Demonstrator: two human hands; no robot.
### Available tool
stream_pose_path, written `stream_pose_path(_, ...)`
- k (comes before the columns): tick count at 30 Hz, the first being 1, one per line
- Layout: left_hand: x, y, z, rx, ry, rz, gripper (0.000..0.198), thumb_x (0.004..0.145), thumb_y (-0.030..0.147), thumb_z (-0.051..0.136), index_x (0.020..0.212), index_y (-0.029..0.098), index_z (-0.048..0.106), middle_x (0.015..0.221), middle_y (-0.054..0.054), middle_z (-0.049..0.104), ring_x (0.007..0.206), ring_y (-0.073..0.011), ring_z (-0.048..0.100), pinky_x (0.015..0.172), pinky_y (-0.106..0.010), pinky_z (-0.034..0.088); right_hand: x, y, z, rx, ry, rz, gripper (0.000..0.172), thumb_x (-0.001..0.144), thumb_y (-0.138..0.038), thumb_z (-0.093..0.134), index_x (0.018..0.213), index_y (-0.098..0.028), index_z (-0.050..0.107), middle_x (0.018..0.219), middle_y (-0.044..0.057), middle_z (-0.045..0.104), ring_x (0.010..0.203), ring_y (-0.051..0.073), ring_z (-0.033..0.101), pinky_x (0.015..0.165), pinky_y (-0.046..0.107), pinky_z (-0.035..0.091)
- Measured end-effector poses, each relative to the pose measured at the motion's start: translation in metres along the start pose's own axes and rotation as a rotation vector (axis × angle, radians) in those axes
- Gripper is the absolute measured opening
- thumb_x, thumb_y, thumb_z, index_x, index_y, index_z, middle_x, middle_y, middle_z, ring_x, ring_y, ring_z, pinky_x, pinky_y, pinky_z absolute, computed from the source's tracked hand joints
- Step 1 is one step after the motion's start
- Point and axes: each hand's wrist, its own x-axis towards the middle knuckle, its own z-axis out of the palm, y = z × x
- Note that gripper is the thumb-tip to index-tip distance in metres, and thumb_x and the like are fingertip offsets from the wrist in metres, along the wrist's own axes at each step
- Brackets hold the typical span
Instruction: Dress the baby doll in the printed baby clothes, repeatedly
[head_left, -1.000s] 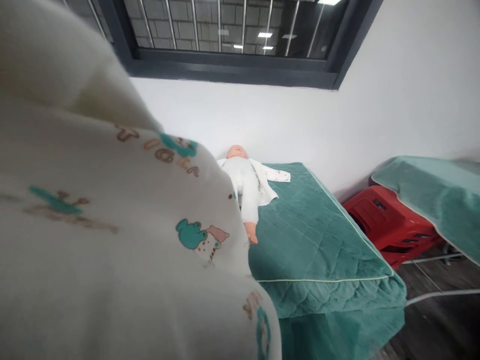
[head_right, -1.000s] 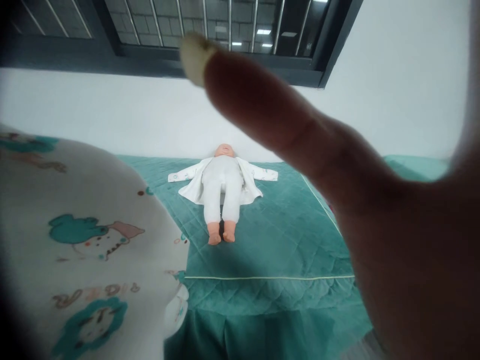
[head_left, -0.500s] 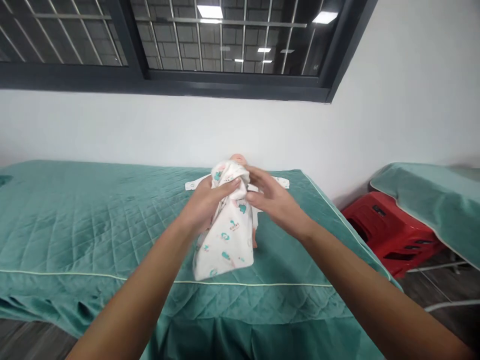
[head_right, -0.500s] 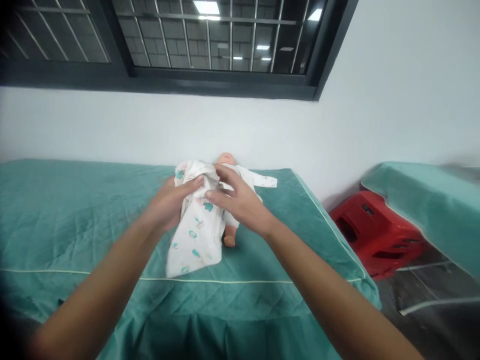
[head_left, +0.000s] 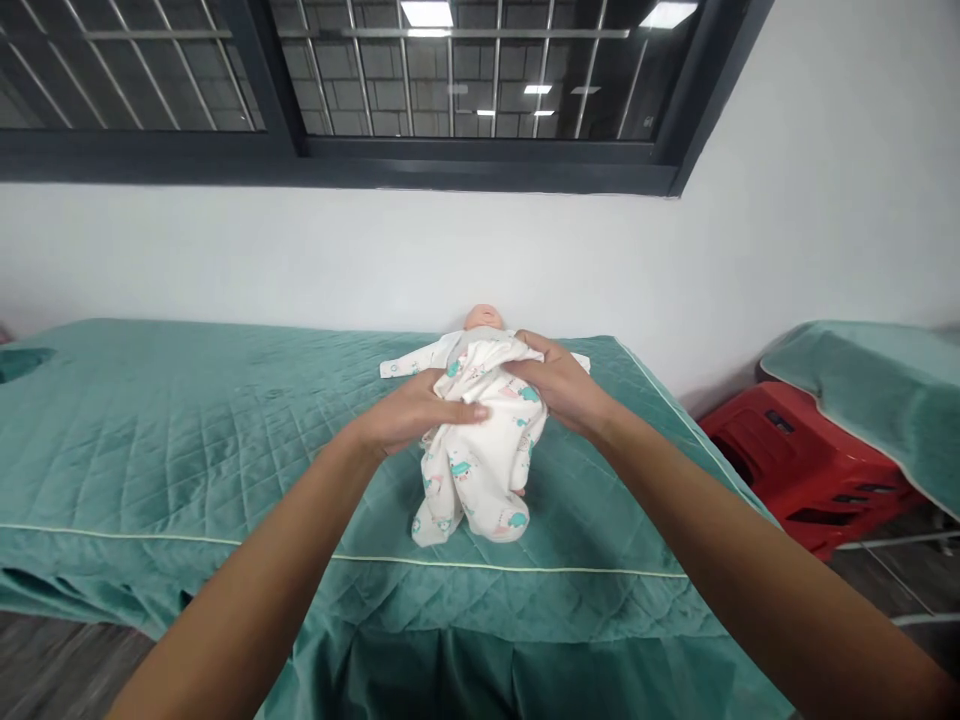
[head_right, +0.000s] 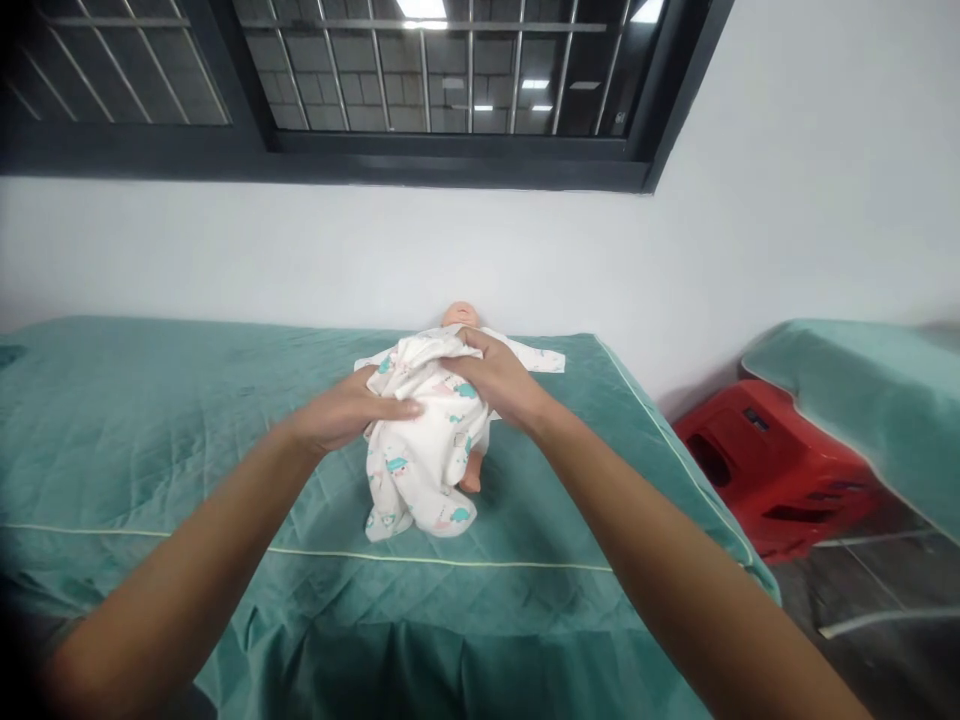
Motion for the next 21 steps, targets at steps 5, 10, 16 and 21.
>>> stream_pose_path(5,0.013,-0.014,0.003,-0.095,0.156,0.113,0.045,0.071,0.036,0.083,0.110,0.015,0.072,0.101,-0.011,0.076,0.088,-0.0274,0.072,0.074,-0.033,0.056,-0.010,0.024,0.001,-0.160,-0.255,0.252,0.045,0.072,-0.050,0.081,0.101,-0.016,0.072,0.097,0.008,0.074,0.086,0.021,0.068,0.076,0.034,0.054)
stream_pose_path(10,0.015,-0.032,0.001,-0.120,0.061,0.000,0.058,0.076,0.041,0.080,0.125,0.015,0.066,0.111,-0.013,0.074,0.097,-0.0276,0.072,0.082,-0.035,0.056,-0.005,0.042,0.001,0.082,-0.080,0.164,0.042,0.079,-0.046,0.078,0.110,-0.018,0.071,0.105,0.008,0.075,0.097,0.022,0.069,0.089,0.035,0.054)
stream_pose_path(16,0.017,-0.049,-0.001,-0.171,-0.052,-0.090,0.064,0.071,0.029,0.085,0.129,0.013,0.063,0.115,-0.014,0.074,0.099,-0.0279,0.072,0.090,-0.038,0.055,-0.006,0.061,0.005,0.386,0.086,0.149,0.041,0.083,-0.044,0.074,0.115,-0.019,0.070,0.106,0.008,0.076,0.095,0.022,0.071,0.084,0.033,0.058)
stream_pose_path(21,0.028,-0.070,0.003,-0.403,0.125,0.011,0.047,0.075,0.036,0.081,0.113,0.009,0.071,0.102,-0.013,0.077,0.091,-0.0270,0.073,0.085,-0.036,0.058,-0.022,0.069,-0.003,0.280,-0.137,0.369,0.046,0.075,-0.045,0.082,0.110,-0.017,0.073,0.095,0.007,0.077,0.082,0.021,0.072,0.071,0.030,0.059)
